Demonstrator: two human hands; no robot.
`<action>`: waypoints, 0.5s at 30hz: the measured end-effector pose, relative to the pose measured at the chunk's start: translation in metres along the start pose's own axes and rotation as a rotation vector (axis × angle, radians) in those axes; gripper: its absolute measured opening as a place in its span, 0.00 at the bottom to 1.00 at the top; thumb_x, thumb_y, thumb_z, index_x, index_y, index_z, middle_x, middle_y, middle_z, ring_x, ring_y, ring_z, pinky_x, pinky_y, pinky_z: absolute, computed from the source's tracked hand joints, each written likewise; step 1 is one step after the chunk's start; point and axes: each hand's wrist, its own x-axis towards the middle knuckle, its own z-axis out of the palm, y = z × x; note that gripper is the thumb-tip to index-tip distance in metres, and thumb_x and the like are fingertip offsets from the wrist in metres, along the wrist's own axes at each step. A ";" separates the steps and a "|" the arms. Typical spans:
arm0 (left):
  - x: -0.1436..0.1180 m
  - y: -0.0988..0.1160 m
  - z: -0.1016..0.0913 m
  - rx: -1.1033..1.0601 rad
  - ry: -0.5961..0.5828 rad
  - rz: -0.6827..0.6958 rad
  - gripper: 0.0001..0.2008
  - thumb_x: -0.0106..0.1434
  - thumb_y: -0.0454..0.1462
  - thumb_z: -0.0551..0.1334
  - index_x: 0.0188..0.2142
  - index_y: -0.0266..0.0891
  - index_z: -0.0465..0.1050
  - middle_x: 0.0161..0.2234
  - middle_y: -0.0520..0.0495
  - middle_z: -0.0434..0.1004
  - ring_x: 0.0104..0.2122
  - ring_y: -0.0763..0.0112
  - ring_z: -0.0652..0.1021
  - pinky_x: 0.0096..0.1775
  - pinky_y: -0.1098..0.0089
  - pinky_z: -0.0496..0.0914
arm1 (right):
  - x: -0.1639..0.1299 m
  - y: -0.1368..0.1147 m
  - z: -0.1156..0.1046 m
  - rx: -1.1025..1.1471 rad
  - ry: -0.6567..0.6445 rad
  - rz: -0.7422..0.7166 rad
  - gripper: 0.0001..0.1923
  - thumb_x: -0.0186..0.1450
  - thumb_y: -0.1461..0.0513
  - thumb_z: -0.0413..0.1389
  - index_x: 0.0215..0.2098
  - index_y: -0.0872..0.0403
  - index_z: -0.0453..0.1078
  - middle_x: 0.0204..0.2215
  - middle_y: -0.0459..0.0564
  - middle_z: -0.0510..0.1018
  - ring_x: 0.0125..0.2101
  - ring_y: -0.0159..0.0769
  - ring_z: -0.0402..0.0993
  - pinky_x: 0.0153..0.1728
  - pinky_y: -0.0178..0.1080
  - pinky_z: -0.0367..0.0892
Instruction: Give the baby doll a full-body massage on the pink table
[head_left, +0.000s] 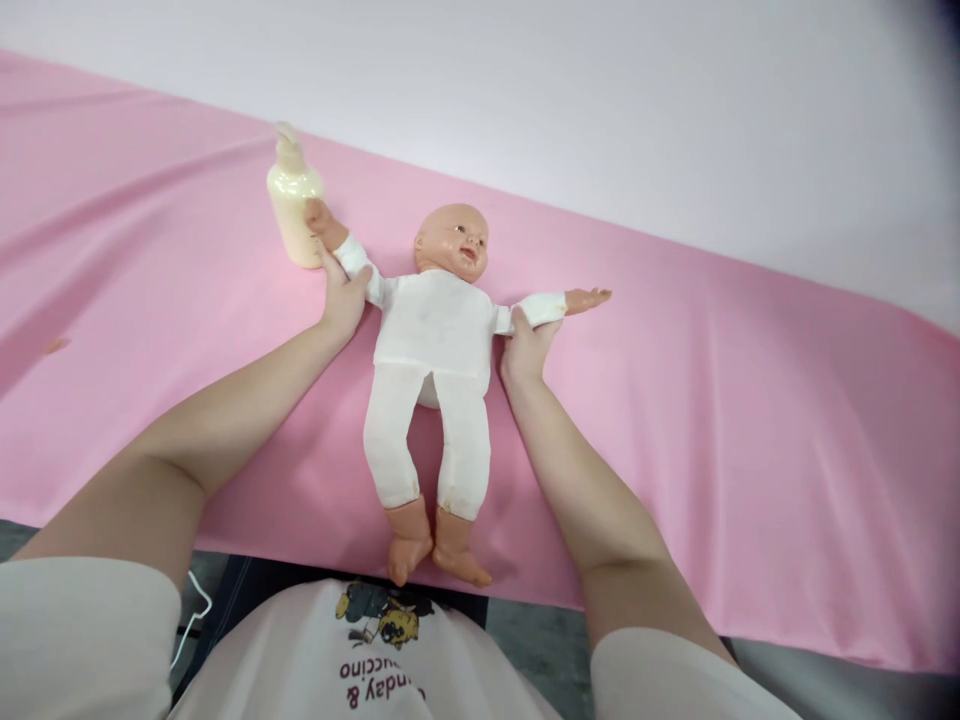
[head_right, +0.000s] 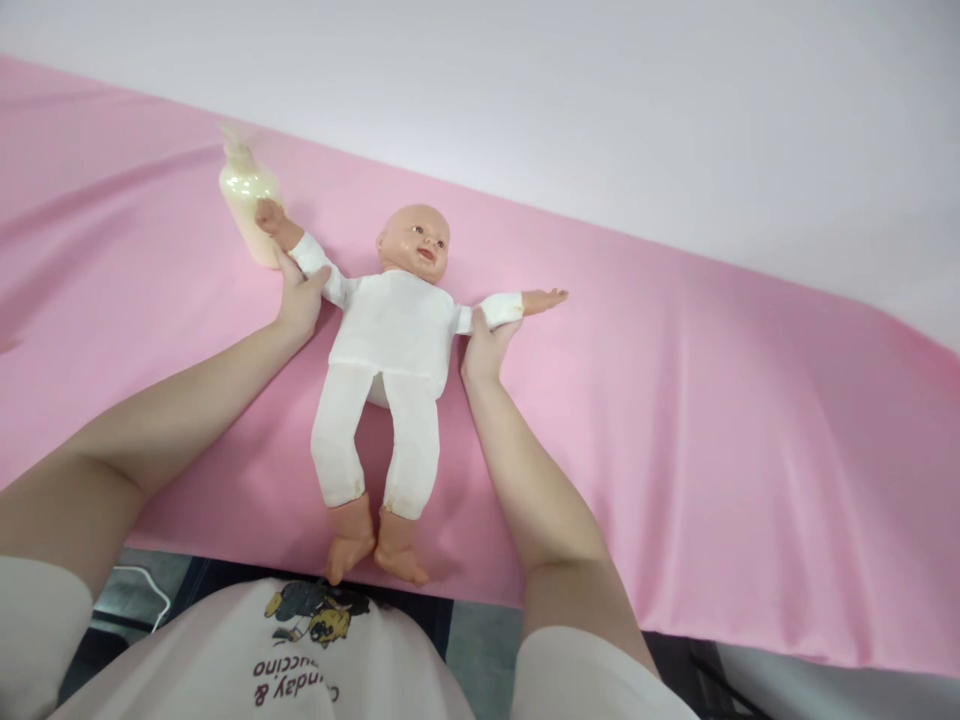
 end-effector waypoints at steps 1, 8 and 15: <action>-0.001 0.007 0.001 0.015 -0.007 0.017 0.36 0.69 0.44 0.61 0.71 0.54 0.44 0.70 0.45 0.54 0.71 0.59 0.57 0.70 0.52 0.53 | -0.002 -0.004 0.000 -0.020 -0.047 -0.009 0.35 0.62 0.56 0.58 0.64 0.46 0.52 0.65 0.55 0.60 0.63 0.43 0.64 0.65 0.55 0.63; -0.012 0.038 0.005 0.263 -0.176 0.160 0.24 0.67 0.39 0.60 0.62 0.49 0.68 0.66 0.42 0.63 0.67 0.49 0.62 0.68 0.45 0.53 | -0.013 -0.026 0.004 -0.218 -0.309 -0.190 0.24 0.62 0.64 0.52 0.57 0.46 0.69 0.57 0.50 0.73 0.61 0.42 0.66 0.68 0.59 0.55; -0.014 0.042 0.007 0.347 -0.266 0.198 0.26 0.64 0.33 0.56 0.61 0.47 0.70 0.60 0.41 0.71 0.61 0.52 0.69 0.64 0.46 0.61 | -0.013 -0.029 0.004 -0.280 -0.391 -0.218 0.27 0.61 0.67 0.51 0.57 0.44 0.70 0.58 0.47 0.74 0.61 0.40 0.66 0.68 0.56 0.57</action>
